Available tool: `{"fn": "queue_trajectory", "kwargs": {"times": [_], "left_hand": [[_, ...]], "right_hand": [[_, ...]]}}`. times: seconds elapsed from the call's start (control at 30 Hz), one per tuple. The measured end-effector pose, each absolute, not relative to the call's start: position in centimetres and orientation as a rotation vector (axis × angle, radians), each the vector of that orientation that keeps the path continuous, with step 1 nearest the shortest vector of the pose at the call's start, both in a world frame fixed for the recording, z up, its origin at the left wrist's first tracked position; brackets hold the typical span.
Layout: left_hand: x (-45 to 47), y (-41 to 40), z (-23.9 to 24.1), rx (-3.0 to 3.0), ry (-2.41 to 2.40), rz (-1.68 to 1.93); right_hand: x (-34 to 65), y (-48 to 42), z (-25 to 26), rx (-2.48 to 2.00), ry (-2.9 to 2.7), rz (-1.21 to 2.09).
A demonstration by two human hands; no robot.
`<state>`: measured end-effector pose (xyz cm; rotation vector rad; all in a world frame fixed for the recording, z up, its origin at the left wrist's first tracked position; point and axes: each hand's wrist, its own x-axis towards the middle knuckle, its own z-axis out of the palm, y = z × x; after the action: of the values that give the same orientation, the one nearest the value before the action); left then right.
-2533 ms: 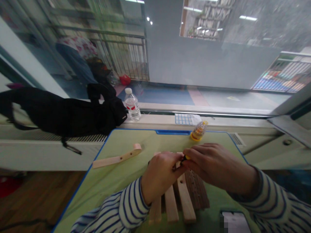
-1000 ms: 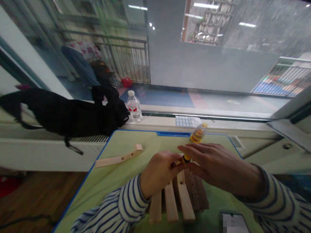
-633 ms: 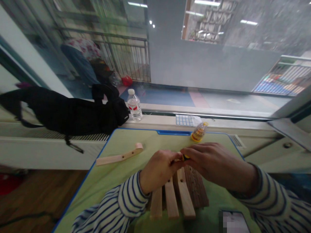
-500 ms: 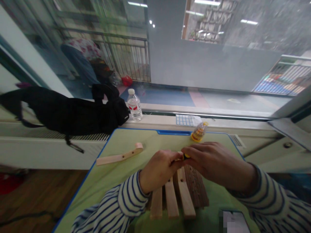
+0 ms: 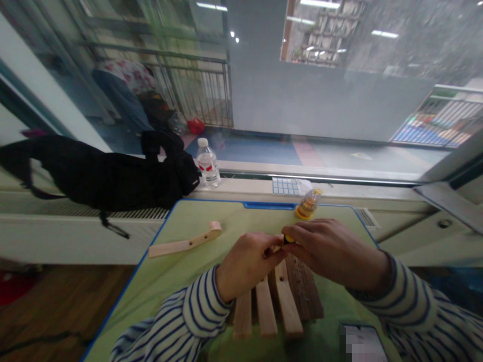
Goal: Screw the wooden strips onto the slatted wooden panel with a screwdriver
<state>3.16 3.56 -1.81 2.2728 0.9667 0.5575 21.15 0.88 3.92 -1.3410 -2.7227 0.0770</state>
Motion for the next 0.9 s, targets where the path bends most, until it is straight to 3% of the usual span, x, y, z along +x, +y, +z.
{"fn": "queue_trajectory", "kwargs": {"times": [0.9], "left_hand": [[3.50, 3.40, -2.82, 2.323, 1.042, 0.685]], "right_hand": [[21.77, 0.80, 4.22, -1.264, -2.726, 0.122]]}}
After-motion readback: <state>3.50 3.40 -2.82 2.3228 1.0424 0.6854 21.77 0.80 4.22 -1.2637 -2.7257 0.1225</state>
